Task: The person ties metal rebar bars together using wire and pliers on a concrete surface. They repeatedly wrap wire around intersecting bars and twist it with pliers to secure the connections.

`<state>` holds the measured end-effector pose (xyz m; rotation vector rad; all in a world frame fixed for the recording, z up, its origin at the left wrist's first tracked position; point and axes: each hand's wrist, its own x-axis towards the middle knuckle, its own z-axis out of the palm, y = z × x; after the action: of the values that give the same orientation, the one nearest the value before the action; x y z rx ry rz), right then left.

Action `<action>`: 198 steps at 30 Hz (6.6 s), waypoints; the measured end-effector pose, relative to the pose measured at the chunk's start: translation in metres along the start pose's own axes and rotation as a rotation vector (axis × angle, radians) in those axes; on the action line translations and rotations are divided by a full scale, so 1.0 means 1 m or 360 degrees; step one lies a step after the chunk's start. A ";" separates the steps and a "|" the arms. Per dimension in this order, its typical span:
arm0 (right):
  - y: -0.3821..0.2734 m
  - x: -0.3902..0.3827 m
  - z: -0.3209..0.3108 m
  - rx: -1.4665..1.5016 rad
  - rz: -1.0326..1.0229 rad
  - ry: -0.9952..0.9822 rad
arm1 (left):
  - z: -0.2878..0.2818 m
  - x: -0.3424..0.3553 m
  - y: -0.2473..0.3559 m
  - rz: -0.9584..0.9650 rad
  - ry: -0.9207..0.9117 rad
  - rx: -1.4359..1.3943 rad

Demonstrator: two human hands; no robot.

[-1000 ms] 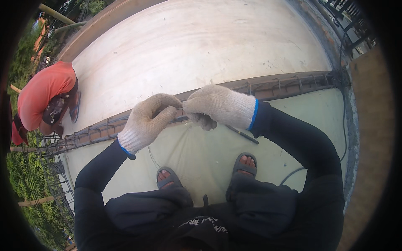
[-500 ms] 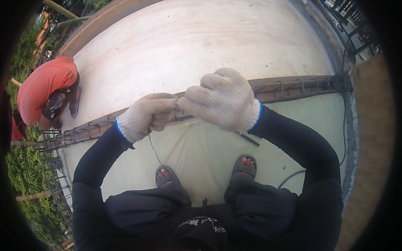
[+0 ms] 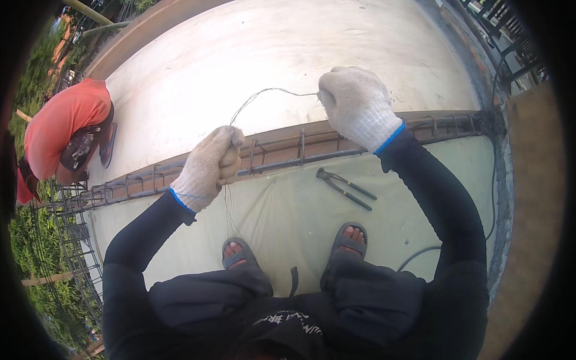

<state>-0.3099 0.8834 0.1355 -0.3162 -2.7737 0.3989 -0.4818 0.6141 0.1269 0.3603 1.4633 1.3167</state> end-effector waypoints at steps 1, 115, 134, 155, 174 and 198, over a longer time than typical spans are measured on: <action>-0.004 -0.007 -0.008 0.0301 -0.0128 -0.0387 | -0.001 0.001 0.004 0.0116 0.0126 0.0212; -0.108 -0.087 0.060 0.0192 -0.0374 -0.1676 | 0.001 -0.018 -0.105 0.0346 -0.0294 0.1820; -0.099 -0.069 0.029 0.0942 -0.0201 -0.2087 | -0.005 -0.026 -0.072 0.0585 -0.0427 0.2056; -0.086 -0.089 0.101 -0.0193 -0.0692 -0.0271 | -0.011 0.115 -0.229 0.1051 -0.1105 0.2352; -0.091 -0.095 0.053 0.1183 -0.0067 -0.0925 | -0.023 -0.027 -0.105 0.0736 -0.0253 0.2041; -0.153 -0.090 0.039 -0.0081 0.0110 -0.0904 | -0.018 0.023 -0.140 -0.0140 -0.0757 0.1064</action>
<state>-0.2665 0.7074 0.1221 -0.3565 -3.3381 0.4999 -0.4481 0.5751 -0.0064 0.9600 1.4433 0.5755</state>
